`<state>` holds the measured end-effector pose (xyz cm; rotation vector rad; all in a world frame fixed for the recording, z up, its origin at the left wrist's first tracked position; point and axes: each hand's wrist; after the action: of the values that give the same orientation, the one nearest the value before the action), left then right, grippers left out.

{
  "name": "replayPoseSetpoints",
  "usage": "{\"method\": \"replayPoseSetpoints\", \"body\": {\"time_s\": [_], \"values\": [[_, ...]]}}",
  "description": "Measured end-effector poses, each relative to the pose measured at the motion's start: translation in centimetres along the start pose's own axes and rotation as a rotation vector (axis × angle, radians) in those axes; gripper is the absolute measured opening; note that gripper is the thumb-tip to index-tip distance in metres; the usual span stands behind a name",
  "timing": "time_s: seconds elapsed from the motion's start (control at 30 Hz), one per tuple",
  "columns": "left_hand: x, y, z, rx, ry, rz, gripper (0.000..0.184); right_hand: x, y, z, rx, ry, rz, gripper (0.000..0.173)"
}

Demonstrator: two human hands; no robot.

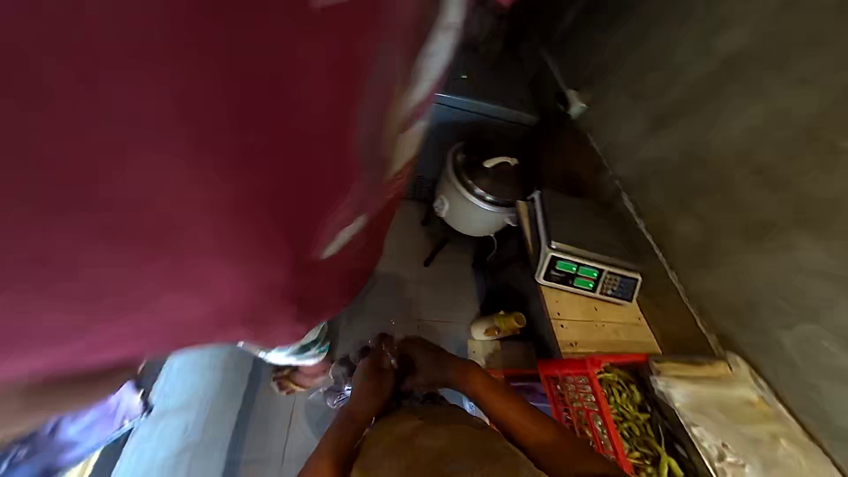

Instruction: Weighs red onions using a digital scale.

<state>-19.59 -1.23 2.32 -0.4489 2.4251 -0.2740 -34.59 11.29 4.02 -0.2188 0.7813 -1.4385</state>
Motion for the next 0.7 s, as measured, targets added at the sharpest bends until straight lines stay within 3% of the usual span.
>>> {"method": "replayPoseSetpoints", "body": {"time_s": [0.07,0.13,0.3,0.57,0.7], "values": [[1.6,0.3,-3.4,-0.047,0.140,-0.034,0.046,-0.1,-3.2,1.3,-0.040,-0.006,-0.053,0.068],[3.1,0.4,-7.4,-0.065,0.268,-0.053,0.044,-1.1,-6.8,1.1,-0.054,0.006,-0.170,0.048],[7.9,2.0,-17.3,-0.033,0.305,-0.010,0.037,-4.2,-15.4,-0.6,-0.020,0.171,-0.348,0.026],[14.4,7.4,-27.2,-0.034,0.416,0.231,0.029,-10.4,-22.0,-5.6,-0.041,0.275,-0.626,0.027],[17.4,9.8,-29.6,0.020,0.354,0.333,0.028,-14.8,-23.5,-7.9,0.072,0.473,-0.645,0.054]]}}
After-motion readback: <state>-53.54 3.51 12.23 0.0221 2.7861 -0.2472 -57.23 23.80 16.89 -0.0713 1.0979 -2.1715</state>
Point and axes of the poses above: each hand's wrist, its own x-axis towards the middle knuckle, its own y-axis out of the palm, z = x × y, and after that the axes turned 10 degrees about -y, right-handed
